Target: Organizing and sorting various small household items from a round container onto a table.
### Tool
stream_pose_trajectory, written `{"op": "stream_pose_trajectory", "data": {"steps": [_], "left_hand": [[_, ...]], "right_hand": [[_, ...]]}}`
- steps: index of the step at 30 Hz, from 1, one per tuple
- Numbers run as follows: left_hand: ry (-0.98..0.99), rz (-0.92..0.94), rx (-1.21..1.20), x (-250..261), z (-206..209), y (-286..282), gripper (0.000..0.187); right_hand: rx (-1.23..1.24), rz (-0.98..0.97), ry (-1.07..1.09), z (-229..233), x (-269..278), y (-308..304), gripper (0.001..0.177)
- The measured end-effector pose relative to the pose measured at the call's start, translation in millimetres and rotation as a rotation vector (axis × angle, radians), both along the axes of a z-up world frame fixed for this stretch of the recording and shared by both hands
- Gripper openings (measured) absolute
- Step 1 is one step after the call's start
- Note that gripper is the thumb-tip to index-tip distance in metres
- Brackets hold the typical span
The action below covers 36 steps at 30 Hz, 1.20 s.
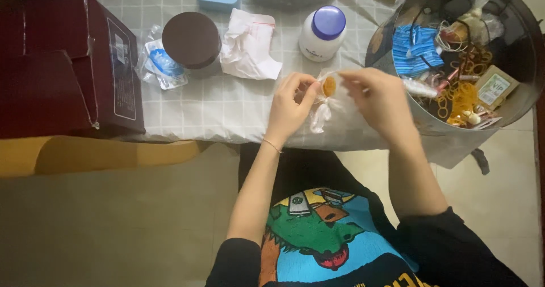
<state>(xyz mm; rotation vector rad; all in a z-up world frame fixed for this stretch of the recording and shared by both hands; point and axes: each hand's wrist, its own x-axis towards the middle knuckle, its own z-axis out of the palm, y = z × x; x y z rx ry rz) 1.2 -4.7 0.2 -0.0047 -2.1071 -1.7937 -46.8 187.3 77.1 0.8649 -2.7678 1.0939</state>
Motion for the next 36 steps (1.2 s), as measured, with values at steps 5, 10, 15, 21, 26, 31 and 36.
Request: {"op": "stream_pose_trajectory", "data": {"steps": [5,10,15,21,26,31,36], "left_hand": [[0.021,-0.006,-0.026,-1,-2,-3,0.014],[0.019,-0.025,-0.037,-1,-3,1,0.014],[-0.006,0.004,-0.072,0,-5,3,0.014],[-0.002,0.000,-0.076,1,1,2,0.012],[0.021,0.005,-0.082,0,0,3,0.012],[0.020,0.013,-0.076,0,1,3,0.011],[0.014,0.005,-0.069,0,1,2,0.012]], "right_hand": [[-0.075,-0.214,0.210,48,5,76,0.017],[0.417,-0.470,0.136,16,-37,190,0.013],[0.519,-0.508,-0.366,-6,-52,219,0.020],[0.430,-0.529,0.088,-8,-39,241,0.018],[0.298,-0.598,0.126,34,-22,187,0.017],[0.214,-0.625,0.081,20,-27,199,0.016],[0.117,-0.529,0.344,7,-27,202,0.009]]}}
